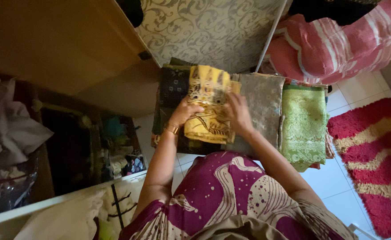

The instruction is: The person organizes folded clothes by removing items from a shelf, sorting through a stack of patterned textiles on a table, and then placing them back onto the shelf.

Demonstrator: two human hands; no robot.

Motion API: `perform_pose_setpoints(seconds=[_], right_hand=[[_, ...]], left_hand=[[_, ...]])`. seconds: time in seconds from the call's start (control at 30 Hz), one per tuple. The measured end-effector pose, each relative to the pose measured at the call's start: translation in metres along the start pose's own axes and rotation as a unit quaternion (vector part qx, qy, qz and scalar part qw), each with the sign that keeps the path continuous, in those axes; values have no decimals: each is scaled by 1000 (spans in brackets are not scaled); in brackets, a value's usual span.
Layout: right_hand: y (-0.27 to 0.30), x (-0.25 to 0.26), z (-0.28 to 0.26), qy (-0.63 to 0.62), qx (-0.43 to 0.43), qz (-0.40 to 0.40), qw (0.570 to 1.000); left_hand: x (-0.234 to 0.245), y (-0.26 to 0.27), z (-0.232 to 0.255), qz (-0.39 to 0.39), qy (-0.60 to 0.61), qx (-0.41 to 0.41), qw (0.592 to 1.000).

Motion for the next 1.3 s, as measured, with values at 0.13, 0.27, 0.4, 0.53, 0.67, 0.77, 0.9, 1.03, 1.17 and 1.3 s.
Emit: perform_pose_setpoints(seconds=[0.13, 0.27, 0.4, 0.53, 0.67, 0.77, 0.9, 1.03, 1.17, 1.3], right_hand=[[4, -60, 1, 155, 199, -65, 965], [6, -87, 7, 157, 297, -60, 940], [-11, -105, 21, 71, 275, -46, 958], [-29, -122, 59, 29, 133, -22, 990], [-45, -142, 96, -239, -72, -32, 968], [-40, -140, 88, -294, -13, -61, 954], [-28, -136, 71, -294, 32, -69, 953], [-29, -138, 75, -197, 18, -91, 976], [-29, -140, 88, -93, -19, -96, 991], [-32, -144, 94, -191, 21, -122, 974]], left_hand=[[42, -1, -23, 40, -44, -14, 998], [59, 8, -15, 40, -13, 1, 999], [89, 5, -5, 111, -91, -10, 990], [104, 11, -3, 197, -229, 43, 952], [98, 12, 0, 241, -276, 67, 928], [95, 8, 4, 218, -278, 34, 935], [100, 14, 9, 201, -144, 8, 969], [101, 20, 16, 239, -288, 67, 925], [74, 35, 32, 297, -423, 170, 839], [20, 20, 41, 288, -665, -198, 660]])
Point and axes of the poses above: each hand's wrist, its own y-axis away from the middle knuckle, its own x-axis out of the back of the hand, z = x × y, the point moved 6 cm from there along -y, towards the middle knuckle, and after that the axes turned 9 degrees about z, right-handed, at the moved point
